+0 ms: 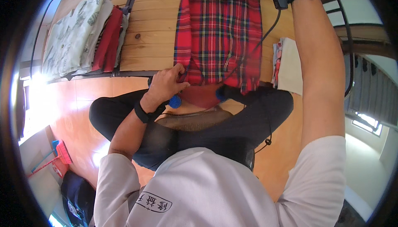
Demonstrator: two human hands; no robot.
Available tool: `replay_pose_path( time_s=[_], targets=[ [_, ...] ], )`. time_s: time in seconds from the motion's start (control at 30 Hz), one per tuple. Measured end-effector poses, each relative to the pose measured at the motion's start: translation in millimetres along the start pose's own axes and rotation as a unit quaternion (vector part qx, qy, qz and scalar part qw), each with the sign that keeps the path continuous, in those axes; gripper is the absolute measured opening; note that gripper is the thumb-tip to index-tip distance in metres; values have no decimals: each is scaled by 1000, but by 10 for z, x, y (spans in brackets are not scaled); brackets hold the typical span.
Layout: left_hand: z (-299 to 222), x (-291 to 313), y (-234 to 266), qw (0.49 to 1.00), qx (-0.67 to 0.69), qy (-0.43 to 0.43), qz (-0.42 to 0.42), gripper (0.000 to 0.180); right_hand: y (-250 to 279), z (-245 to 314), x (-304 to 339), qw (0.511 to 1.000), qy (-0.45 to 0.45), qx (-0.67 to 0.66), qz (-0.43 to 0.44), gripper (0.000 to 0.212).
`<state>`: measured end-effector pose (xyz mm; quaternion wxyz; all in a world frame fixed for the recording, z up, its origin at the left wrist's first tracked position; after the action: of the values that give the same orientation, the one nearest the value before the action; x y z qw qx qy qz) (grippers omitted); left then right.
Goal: Folding a red plaid shirt on a wooden table.
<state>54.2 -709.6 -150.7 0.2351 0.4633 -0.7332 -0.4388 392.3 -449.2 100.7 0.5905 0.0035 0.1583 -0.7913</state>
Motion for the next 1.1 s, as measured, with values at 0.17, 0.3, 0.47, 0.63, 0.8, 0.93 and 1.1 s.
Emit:
replay_pose_path(
  time_s=[0.17,0.3,0.47,0.63,0.8,0.93,1.1],
  targets=[
    [-251,-55,-99,993,-99,-14,63,37,288,29,-72,998,11,30,49,22],
    [-226,-44,-158,992,-108,-4,72,27,83,18,46,996,38,53,53,24],
    [-163,-98,-251,996,-76,-43,24,21,162,63,80,994,53,50,77,22],
    [-207,-136,-110,999,10,6,46,19,231,96,-67,993,52,27,100,21],
    [-188,-7,-50,999,4,-23,41,23,-162,260,370,989,42,130,65,16],
    [-285,-63,31,998,51,-22,10,23,-254,481,673,950,78,283,102,12],
    [-245,-119,174,984,167,28,-46,23,-367,208,1197,865,145,359,318,19]
  ],
)
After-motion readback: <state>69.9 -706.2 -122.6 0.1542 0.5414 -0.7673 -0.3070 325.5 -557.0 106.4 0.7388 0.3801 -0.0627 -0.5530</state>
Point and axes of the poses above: each hand's wrist, its own x-axis away from the middle knuckle, its own y-axis out of the back of the hand, z = x × y, the point moved 4 cm from there along -x, towards the middle knuckle, and after that the axes turned 12 degrees about -x, right-handed, at the moved point
